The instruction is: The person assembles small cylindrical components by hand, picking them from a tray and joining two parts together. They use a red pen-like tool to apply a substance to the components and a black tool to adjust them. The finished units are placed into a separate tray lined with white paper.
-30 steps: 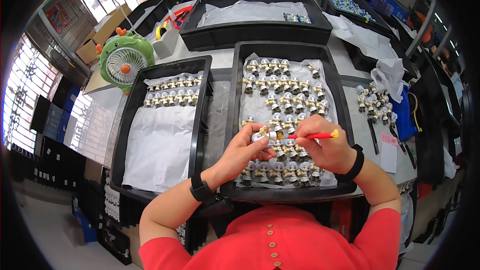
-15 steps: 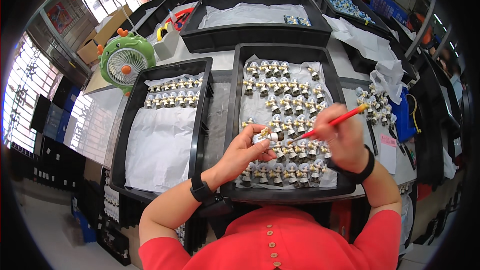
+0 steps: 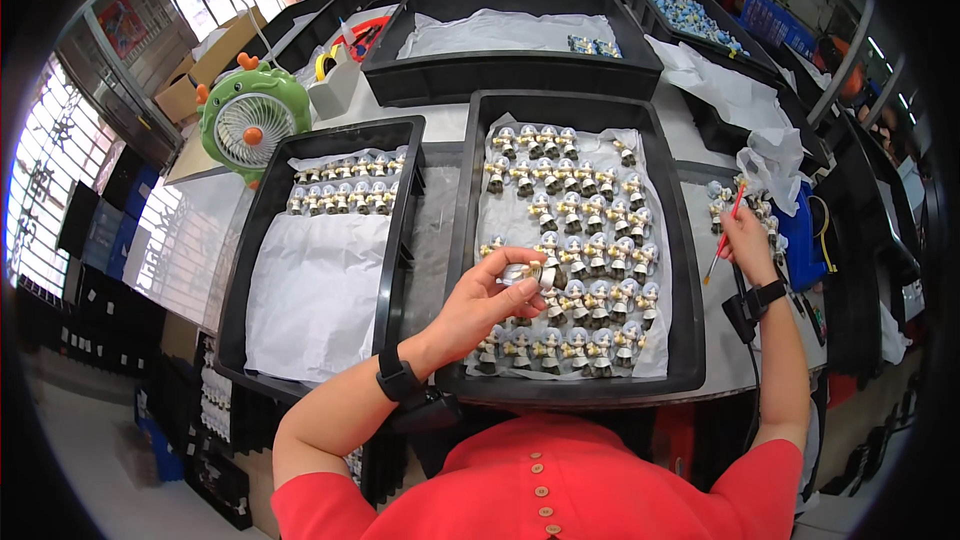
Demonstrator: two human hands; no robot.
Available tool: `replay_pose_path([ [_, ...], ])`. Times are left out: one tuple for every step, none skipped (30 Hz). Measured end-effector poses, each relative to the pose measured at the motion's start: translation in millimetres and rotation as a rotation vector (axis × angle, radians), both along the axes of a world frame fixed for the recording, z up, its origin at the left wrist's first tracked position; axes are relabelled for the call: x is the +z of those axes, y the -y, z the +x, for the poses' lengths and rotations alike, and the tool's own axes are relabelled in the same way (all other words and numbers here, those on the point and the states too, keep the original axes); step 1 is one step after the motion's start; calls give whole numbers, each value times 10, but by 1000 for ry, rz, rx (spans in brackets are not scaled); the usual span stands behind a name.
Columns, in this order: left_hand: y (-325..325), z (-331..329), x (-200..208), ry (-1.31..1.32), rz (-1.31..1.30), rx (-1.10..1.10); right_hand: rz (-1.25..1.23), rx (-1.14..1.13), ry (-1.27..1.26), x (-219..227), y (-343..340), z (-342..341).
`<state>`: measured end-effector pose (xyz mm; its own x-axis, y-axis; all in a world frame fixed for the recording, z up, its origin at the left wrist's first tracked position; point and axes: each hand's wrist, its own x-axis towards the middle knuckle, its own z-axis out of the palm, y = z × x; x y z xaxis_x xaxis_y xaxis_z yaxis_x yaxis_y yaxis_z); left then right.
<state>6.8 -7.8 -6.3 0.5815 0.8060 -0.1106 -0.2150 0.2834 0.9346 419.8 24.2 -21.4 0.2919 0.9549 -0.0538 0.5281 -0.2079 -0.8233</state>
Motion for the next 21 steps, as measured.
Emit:
replay_pose_path([
  [-12, 0, -13, -7, 2, 0, -57, 7, 23, -102, -4, 17],
  [-23, 2, -27, -14, 5, -1, -114, 13, 45, -156, 4, 38],
  [-25, -1, -30, -23, 7, 2, -57, 22, 134, -139, 9, -1],
  [-22, -1, -22, -19, 61, 20, 2, 30, 223, -110, 19, -50],
  [-17, 4, -10, -15, 116, 36, 60, 36, 312, -60, 30, -104],
  [-2, 6, 17, -12, 174, 56, 213, 49, 408, 34, 4, -149],
  [1, 13, 25, 2, 217, 68, 262, 53, 348, 203, 1, -263],
  [11, 15, 26, 14, 257, 87, 309, 64, 285, 410, 2, -454],
  [14, 20, 28, 28, 295, 103, 354, 72, 223, 588, 26, -646],
  [11, 26, 23, 34, 300, 101, 317, 167, 94, 717, 59, -820],
  [15, 24, 21, 37, 304, 103, 277, 266, -39, 789, 65, -1004],
  [14, 36, 33, 47, 311, 96, 216, 385, -116, 814, 105, -1180],
  [22, 34, 40, 61, 296, 106, 152, 514, -197, 805, 148, -1362],
  [22, 43, 59, 81, 284, 111, 111, 630, -177, 771, 191, -1516],
  [31, 27, 64, 92, 272, 129, 68, 761, -162, 713, 205, -1686],
  [33, 18, 78, 84, 289, 132, -23, 804, -146, 782, 262, -1856],
  [35, 8, 91, 75, 306, 138, -114, 847, -129, 848, 306, -1991],
  [30, 8, 103, 70, 325, 139, -111, 896, -89, 797, 286, -2056],
  [22, 4, 109, 69, 348, 163, -127, 869, -120, 750, 278, -2121],
  [12, -3, 111, 67, 370, 188, -110, 862, -195, 694, 253, -2157],
  [-4, -20, 113, 65, 393, 218, -95, 857, -268, 639, 214, -2194],
])
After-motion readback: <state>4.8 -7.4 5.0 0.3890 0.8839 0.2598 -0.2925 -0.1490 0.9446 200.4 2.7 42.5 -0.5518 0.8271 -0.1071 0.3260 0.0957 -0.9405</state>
